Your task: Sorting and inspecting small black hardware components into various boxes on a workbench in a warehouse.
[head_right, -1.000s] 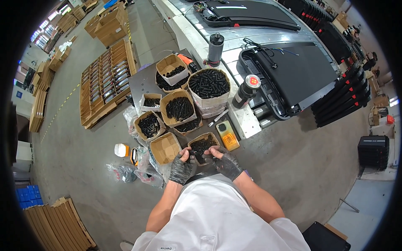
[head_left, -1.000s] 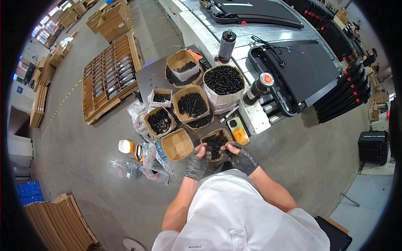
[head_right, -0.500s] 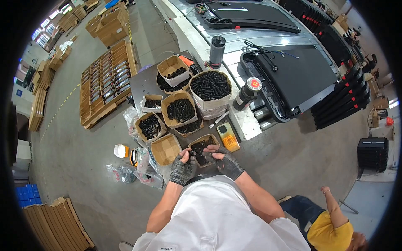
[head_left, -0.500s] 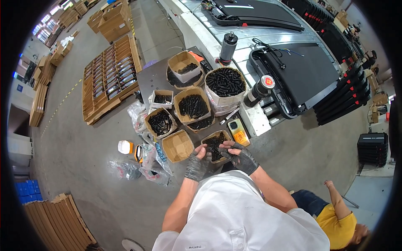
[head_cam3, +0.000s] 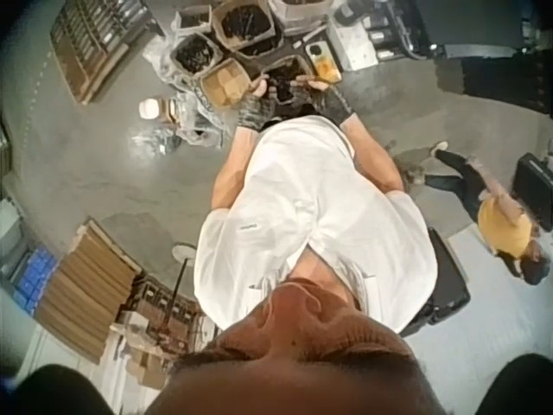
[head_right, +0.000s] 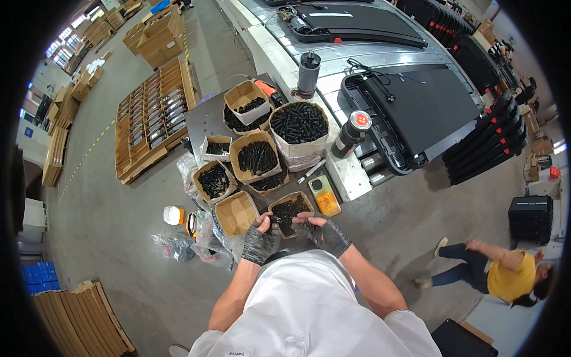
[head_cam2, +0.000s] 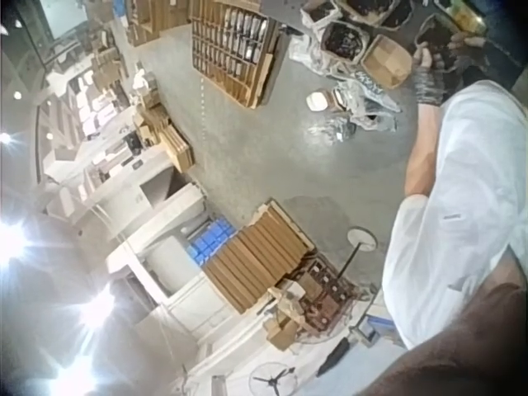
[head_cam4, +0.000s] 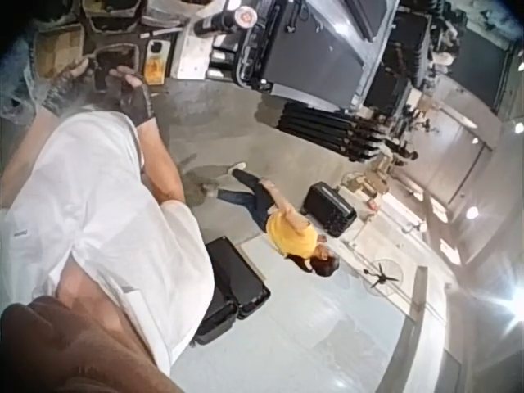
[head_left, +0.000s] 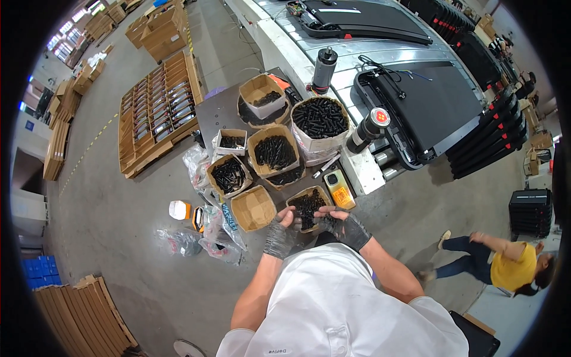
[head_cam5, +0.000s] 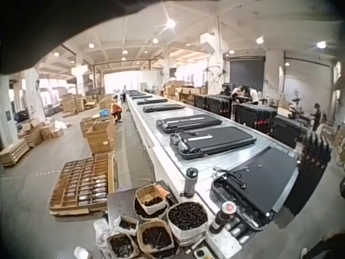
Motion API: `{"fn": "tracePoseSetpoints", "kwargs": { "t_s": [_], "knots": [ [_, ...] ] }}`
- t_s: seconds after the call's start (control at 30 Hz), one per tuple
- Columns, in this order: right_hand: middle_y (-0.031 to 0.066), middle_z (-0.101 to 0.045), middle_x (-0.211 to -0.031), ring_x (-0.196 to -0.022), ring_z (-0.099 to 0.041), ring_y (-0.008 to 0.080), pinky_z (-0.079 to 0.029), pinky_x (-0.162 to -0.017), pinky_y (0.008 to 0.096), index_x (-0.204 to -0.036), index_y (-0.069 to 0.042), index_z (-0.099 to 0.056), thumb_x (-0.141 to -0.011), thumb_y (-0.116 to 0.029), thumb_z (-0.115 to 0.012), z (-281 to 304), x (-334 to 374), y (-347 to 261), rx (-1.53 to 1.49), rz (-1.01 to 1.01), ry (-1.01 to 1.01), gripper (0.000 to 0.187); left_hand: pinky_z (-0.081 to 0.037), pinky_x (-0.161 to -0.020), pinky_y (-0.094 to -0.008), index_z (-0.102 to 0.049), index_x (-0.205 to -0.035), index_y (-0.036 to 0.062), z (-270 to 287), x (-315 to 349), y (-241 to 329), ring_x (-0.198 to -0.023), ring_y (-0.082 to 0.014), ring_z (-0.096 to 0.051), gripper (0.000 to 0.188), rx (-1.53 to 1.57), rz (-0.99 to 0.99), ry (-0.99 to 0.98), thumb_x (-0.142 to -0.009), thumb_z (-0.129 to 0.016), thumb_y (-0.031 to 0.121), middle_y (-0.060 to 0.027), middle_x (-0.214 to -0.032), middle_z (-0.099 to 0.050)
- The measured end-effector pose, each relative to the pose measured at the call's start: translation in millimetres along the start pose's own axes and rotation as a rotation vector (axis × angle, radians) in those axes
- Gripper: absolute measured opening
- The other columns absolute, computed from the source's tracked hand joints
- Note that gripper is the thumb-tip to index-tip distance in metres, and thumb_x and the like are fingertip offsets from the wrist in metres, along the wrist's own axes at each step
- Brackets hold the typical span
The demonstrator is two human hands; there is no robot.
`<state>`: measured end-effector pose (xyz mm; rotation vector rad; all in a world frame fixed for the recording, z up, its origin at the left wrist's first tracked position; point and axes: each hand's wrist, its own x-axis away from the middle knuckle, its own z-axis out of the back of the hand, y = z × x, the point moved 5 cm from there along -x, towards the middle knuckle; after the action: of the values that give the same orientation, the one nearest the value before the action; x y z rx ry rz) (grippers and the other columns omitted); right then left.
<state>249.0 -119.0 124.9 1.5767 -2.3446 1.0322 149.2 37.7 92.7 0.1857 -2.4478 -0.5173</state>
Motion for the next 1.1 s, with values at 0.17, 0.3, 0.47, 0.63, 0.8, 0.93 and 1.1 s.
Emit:
{"fn": "tracePoseSetpoints", "kwargs": {
  "t_s": [0.17, 0.3, 0.47, 0.63, 0.8, 0.93, 1.1],
  "knots": [
    [0.0192, -0.057, -0.120, -0.114, -0.055, 0.0271, -0.042, -0.100, 0.0329, -0.124, 0.005, -0.049, -0.087, -0.010, -0.050, -5.7, 7.2, -0.1, 0.018, -0.009, -0.016, 0.039, -0.052, -0.068, -0.0261, -0.063, -0.107, 0.0062, -1.1, 2.1, -0.6, -0.075, -0.0143, -0.063, 0.023, 0.002, 0.000, 0.003, -0.086, -0.068, 0.015, -0.0040, -0.089, -0.065],
    [0.0176, -0.058, -0.120, -0.112, -0.056, 0.0247, -0.043, -0.099, 0.0315, -0.125, 0.003, -0.048, -0.087, -0.008, -0.051, -8.3, 10.4, -1.4, 0.109, -0.031, 0.003, 0.040, -0.052, -0.070, -0.0264, -0.063, -0.107, 0.0060, -3.4, 3.2, -2.7, -0.077, -0.0141, -0.063, 0.023, -0.016, 0.009, -0.002, -0.086, -0.068, 0.015, -0.0038, -0.089, -0.065],
    [0.0165, -0.060, -0.117, -0.110, -0.056, 0.0225, -0.044, -0.096, 0.0304, -0.127, 0.001, -0.047, -0.089, -0.009, -0.052, -9.9, 13.5, -0.6, 0.189, -0.030, 0.015, 0.039, -0.052, -0.070, -0.0269, -0.063, -0.107, 0.0059, 0.4, 1.7, -4.3, -0.076, -0.0148, -0.063, 0.023, -0.017, -0.012, -0.006, -0.086, -0.068, 0.014, -0.0043, -0.090, -0.065],
    [0.0168, -0.059, -0.117, -0.110, -0.056, 0.0232, -0.046, -0.095, 0.0331, -0.124, 0.001, -0.047, -0.092, -0.012, -0.054, -7.8, 6.5, 0.3, 0.223, 0.064, 0.015, 0.035, -0.053, -0.075, -0.0274, -0.060, -0.107, 0.0038, -4.8, 3.6, -9.6, -0.083, -0.0181, -0.063, 0.021, -0.084, 0.008, -0.027, -0.087, -0.065, 0.009, -0.0089, -0.091, -0.065],
    [0.0183, -0.058, -0.118, -0.110, -0.056, 0.0253, -0.045, -0.098, 0.0354, -0.119, 0.003, -0.050, -0.092, -0.009, -0.053, -21.6, 5.3, 0.1, 0.128, 0.060, 0.036, 0.030, -0.053, -0.076, -0.0315, -0.060, -0.106, 0.0038, -1.1, 4.2, -9.6, -0.082, -0.0204, -0.065, 0.022, -0.062, -0.007, -0.019, -0.085, -0.067, 0.008, -0.0098, -0.091, -0.066],
    [0.0193, -0.058, -0.117, -0.111, -0.057, 0.0273, -0.045, -0.099, 0.0358, -0.113, 0.003, -0.053, -0.088, 0.000, -0.051, -20.7, 0.0, 0.9, -0.054, 0.038, 0.005, 0.025, -0.054, -0.076, -0.0322, -0.061, -0.105, 0.0054, -2.4, 1.7, -8.2, -0.081, -0.0209, -0.065, 0.021, -0.049, -0.033, -0.032, -0.084, -0.068, 0.007, -0.0102, -0.092, -0.066],
    [0.0185, -0.059, -0.116, -0.111, -0.057, 0.0272, -0.047, -0.098, 0.0361, -0.110, 0.002, -0.054, -0.086, 0.002, -0.051, -25.7, -2.0, 0.0, 0.020, 0.043, 0.037, 0.024, -0.053, -0.077, -0.0335, -0.061, -0.106, 0.0067, 3.2, -0.3, -9.2, -0.084, -0.0213, -0.064, 0.022, -0.060, -0.061, -0.028, -0.085, -0.067, 0.006, -0.0114, -0.094, -0.066]
  ]
}}
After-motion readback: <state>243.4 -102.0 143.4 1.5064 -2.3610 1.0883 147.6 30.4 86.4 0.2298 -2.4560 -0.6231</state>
